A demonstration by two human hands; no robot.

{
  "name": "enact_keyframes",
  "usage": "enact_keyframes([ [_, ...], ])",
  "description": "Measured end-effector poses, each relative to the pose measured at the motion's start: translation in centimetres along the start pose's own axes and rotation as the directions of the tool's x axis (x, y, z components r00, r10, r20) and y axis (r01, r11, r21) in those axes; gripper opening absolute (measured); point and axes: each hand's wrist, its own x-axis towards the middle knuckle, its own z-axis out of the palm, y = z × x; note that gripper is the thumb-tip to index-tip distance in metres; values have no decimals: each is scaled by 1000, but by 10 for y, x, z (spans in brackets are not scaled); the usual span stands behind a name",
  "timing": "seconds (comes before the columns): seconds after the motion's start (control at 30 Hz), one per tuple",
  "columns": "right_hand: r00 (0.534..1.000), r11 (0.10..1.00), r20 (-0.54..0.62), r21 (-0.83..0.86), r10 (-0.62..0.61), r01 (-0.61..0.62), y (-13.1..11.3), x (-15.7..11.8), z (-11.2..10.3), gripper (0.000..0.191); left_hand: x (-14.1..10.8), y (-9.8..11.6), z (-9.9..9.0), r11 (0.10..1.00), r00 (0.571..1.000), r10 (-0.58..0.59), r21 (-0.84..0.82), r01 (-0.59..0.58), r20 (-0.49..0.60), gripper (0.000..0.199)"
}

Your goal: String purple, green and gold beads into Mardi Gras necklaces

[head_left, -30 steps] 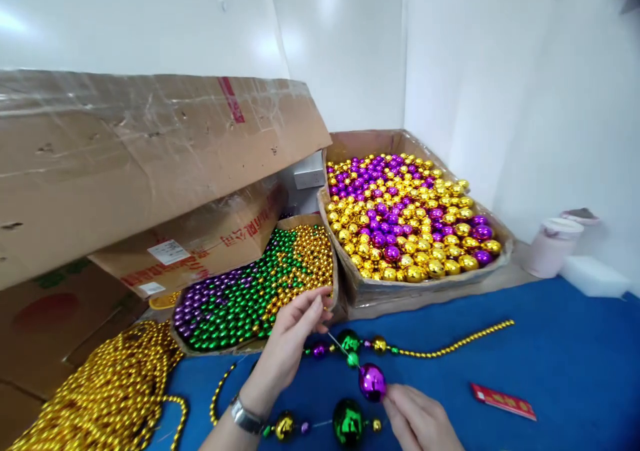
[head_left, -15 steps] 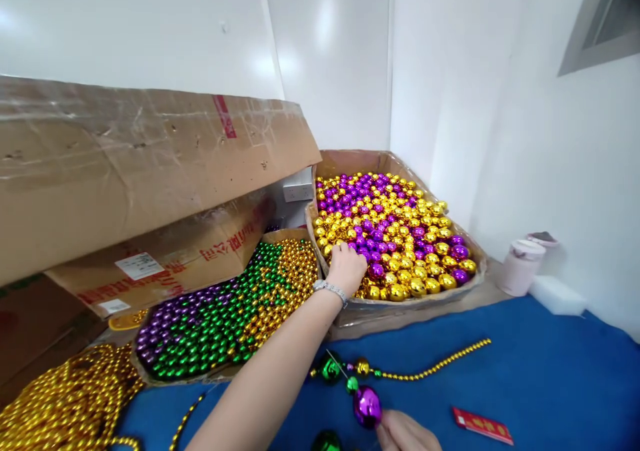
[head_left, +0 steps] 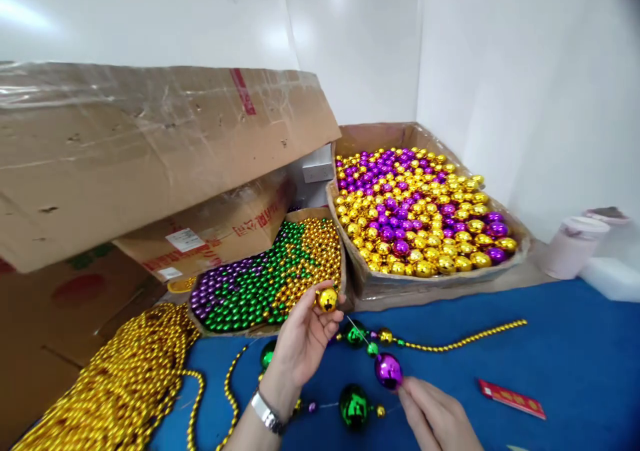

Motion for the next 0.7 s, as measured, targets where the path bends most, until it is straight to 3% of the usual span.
enact_keyframes([
  [0.1, 997, 999, 73, -7, -33, 34, -3, 0, 6, 35, -15, -8, -21, 992, 998, -17, -122, 10, -58, 27],
  [0.2, 994, 998, 103, -32, -49, 52, -6, 1, 11, 34, -22, -12, -30, 987, 996, -29, -162, 14, -88, 23],
  [0.37, 990, 995, 118, -61, -71, 78, -10, 4, 13, 30, -28, -13, -31, 983, 993, -75, -173, 58, -95, 26],
  [0.7, 990, 992, 106, -72, -93, 100, -15, 7, 12, 31, -31, -17, -29, 990, 993, -54, -132, 41, -102, 29],
])
